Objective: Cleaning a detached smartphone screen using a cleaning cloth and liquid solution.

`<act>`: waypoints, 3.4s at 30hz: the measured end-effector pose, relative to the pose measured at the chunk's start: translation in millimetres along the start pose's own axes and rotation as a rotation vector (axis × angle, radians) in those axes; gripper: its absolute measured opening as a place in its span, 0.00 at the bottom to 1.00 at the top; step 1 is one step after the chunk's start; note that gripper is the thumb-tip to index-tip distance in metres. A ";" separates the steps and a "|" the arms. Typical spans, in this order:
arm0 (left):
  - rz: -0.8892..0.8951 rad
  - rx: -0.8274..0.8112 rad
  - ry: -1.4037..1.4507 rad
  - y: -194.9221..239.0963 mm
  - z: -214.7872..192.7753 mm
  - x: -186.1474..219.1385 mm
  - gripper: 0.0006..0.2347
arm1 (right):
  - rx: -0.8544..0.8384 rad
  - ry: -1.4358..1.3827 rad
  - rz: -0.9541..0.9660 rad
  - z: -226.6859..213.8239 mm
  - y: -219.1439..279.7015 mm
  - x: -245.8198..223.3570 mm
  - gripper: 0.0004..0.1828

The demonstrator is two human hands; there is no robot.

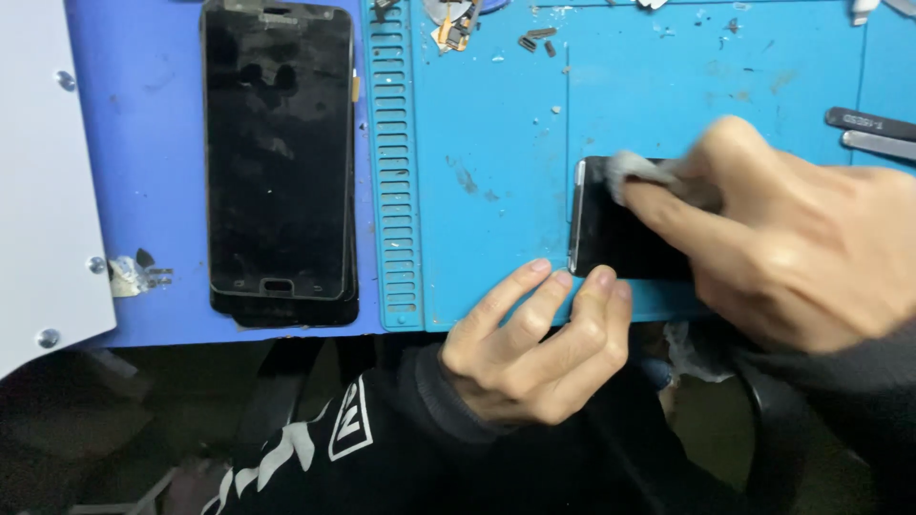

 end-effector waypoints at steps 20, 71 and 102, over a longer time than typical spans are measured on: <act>0.028 -0.080 0.018 13.3 9.3 3.7 0.09 | 0.000 0.001 0.111 5.9 14.3 20.6 0.28; 0.018 -0.051 -0.013 -2.7 6.8 0.2 0.06 | -0.081 0.073 -0.038 19.5 22.4 36.3 0.38; 0.015 -0.034 0.000 0.2 3.5 1.1 0.05 | 0.025 -0.081 0.016 13.6 23.3 14.5 0.30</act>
Point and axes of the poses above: each hand's wrist, its own y-axis away from the middle knuckle, its own z-axis out of the palm, x = y × z, the point moved 7 cm from there along -y, towards the middle knuckle, and after that the axes turned 3 degrees about z, right-handed, at the moved point
